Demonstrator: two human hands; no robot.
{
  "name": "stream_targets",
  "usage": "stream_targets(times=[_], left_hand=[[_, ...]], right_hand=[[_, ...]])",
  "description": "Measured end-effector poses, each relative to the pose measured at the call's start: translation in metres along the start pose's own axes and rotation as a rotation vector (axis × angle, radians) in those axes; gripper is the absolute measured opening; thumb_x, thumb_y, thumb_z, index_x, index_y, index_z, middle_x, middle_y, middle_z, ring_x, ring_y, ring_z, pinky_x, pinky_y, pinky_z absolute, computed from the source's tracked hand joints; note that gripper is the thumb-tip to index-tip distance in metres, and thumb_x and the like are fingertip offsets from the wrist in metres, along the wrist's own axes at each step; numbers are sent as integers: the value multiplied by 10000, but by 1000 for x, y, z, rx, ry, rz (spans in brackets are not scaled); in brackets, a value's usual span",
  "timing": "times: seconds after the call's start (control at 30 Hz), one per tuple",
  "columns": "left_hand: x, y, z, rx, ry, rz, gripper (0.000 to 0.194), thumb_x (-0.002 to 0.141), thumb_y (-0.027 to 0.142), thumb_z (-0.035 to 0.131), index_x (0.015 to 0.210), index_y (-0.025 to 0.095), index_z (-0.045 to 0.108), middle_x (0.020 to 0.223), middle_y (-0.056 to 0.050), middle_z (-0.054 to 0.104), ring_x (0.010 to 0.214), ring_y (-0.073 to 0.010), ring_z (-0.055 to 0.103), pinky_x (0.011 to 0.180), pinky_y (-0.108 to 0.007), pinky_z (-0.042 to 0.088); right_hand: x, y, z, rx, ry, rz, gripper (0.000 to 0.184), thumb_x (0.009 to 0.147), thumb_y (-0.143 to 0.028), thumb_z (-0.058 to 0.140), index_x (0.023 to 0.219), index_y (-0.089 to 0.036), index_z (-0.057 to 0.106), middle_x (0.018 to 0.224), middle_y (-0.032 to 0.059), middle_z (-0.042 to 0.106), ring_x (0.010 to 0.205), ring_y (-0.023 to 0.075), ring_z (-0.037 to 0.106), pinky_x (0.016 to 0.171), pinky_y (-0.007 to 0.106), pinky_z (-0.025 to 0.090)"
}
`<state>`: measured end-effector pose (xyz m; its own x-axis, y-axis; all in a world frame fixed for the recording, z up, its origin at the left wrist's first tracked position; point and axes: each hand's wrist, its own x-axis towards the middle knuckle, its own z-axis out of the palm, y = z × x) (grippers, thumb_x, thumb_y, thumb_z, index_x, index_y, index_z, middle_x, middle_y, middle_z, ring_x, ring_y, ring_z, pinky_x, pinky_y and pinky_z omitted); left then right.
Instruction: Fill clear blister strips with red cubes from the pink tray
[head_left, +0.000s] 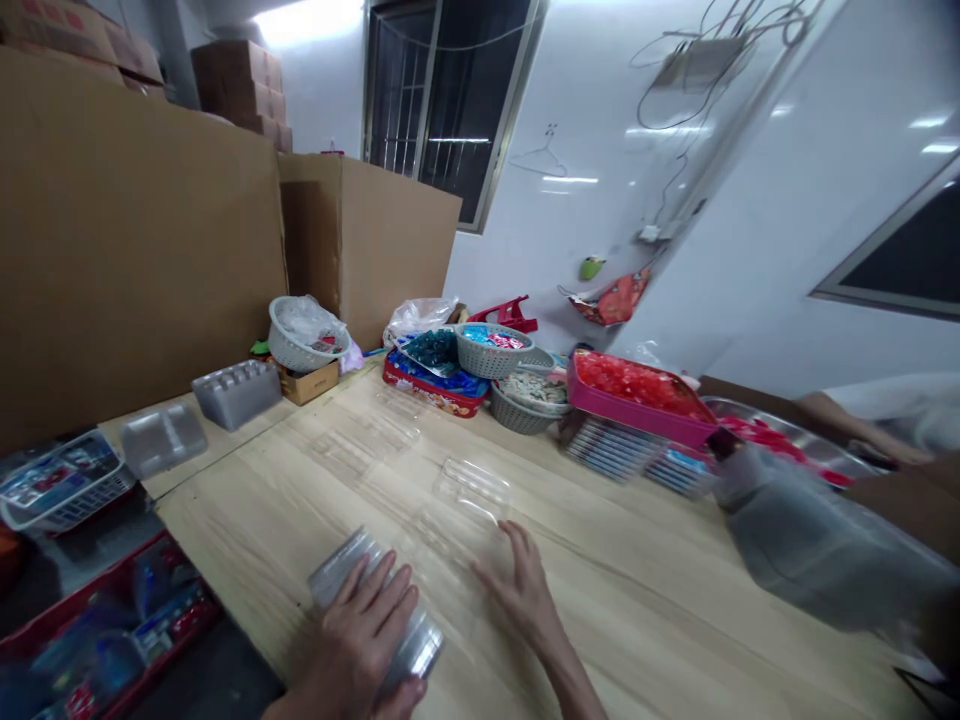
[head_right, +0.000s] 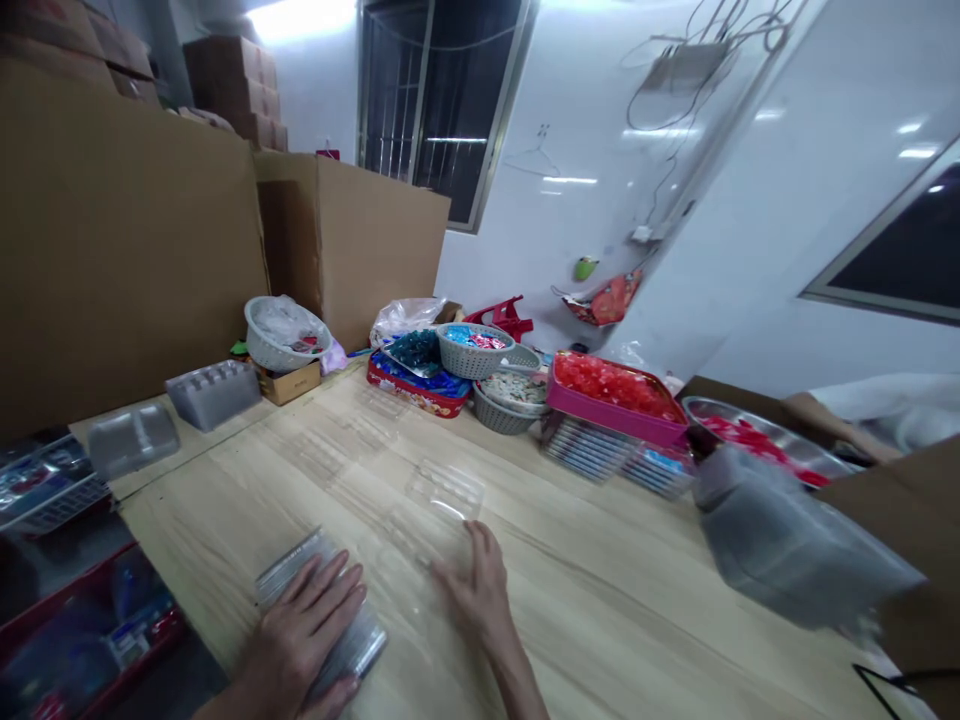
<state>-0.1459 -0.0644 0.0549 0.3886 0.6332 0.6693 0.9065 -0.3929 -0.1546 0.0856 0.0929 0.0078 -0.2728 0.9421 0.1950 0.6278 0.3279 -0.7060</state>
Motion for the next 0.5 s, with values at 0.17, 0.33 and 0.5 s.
stream_targets(times=[0.17,0.33,0.5], left_hand=[[2,-2,5,34,38,18,591,798,574,416,1135,125,601,1218,-87,608,1260,-307,411,1123,-462,182],[7,-11,10,164,116,85,246,898,292,436,1015,198,632,1103,-20,668,1173,-218,520,1145,-438,181],[2,-11,34,191,234,68,209,865,146,502,959,271,642,975,60,706,1148,-158,551,1168,-364,190]], right_hand=[[3,-18,10,-329,-399,-23,1095,586,-650,643,1450,-184,159,1529,179,40,1395,358,-21,1061,619,56],[38,-8,9,-402,-432,23,922,653,-525,630,1420,-172,260,1482,168,264,1389,313,142,1086,563,43],[94,20,19,-303,-333,-17,653,714,-456,583,1301,-207,440,1390,155,433,1309,316,330,1063,583,89]])
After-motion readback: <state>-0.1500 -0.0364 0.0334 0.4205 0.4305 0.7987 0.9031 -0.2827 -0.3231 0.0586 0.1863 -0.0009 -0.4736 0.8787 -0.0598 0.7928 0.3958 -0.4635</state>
